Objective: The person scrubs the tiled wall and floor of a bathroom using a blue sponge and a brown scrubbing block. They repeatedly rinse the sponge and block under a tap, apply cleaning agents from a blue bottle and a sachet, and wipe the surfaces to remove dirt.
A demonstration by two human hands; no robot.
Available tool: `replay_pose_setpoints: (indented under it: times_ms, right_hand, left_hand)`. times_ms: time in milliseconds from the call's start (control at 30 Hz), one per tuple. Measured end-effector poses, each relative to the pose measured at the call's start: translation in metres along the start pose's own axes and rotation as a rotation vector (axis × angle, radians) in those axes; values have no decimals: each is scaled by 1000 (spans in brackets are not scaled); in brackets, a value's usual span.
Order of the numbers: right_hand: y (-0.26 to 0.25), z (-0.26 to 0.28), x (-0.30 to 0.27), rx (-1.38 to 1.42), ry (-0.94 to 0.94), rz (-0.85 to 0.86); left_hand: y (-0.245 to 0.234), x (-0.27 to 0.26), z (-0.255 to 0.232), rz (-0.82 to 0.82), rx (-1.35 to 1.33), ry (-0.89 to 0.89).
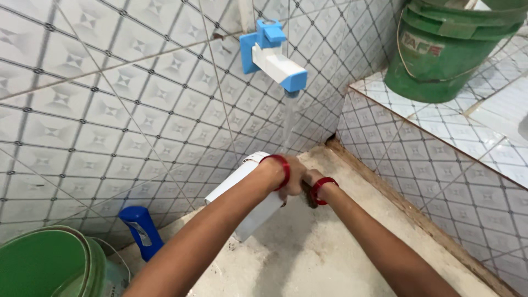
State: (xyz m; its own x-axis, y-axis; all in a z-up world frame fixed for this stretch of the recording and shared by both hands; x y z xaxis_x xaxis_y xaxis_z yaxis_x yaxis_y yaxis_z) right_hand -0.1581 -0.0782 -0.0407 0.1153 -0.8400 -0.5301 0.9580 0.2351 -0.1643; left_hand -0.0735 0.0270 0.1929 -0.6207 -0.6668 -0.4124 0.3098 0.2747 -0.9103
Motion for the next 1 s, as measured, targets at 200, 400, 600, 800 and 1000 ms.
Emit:
replay_pose_setpoints:
  times_ms: [200, 400, 600, 800, 1000]
  right_hand:
    - [-14, -33, -28, -505, 147, -65]
    - [-34, -147, 15, -743, 211, 1]
    - [-71, -205, 31, -1082, 147, -200]
    - [-55, -126, -33, -1207, 19, -378]
    - [54, 8, -125, -1137, -1024, -192]
  left_hand:
    - [90, -8, 10, -227, 144, 123]
    - [178, 8, -16, -520, 147, 76]
    - [185, 1, 1, -789, -16, -16]
    - [195, -5, 20, -919, -274, -102]
    - [184, 5, 39, -836, -547, -139]
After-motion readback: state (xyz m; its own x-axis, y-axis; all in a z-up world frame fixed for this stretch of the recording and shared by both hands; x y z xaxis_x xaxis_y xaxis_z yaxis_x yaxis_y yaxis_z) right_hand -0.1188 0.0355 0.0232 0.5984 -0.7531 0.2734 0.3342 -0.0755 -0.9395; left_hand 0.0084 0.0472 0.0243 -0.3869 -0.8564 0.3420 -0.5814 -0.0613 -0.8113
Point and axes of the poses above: each hand's wrist, its own x-axis towards the middle knuckle, its own y-axis out of the palm, z = x × y, the point moved 10 cm from there along x, towards the middle knuckle, and after that the axes turned 2 degrees about -x, right-handed, at the moved point
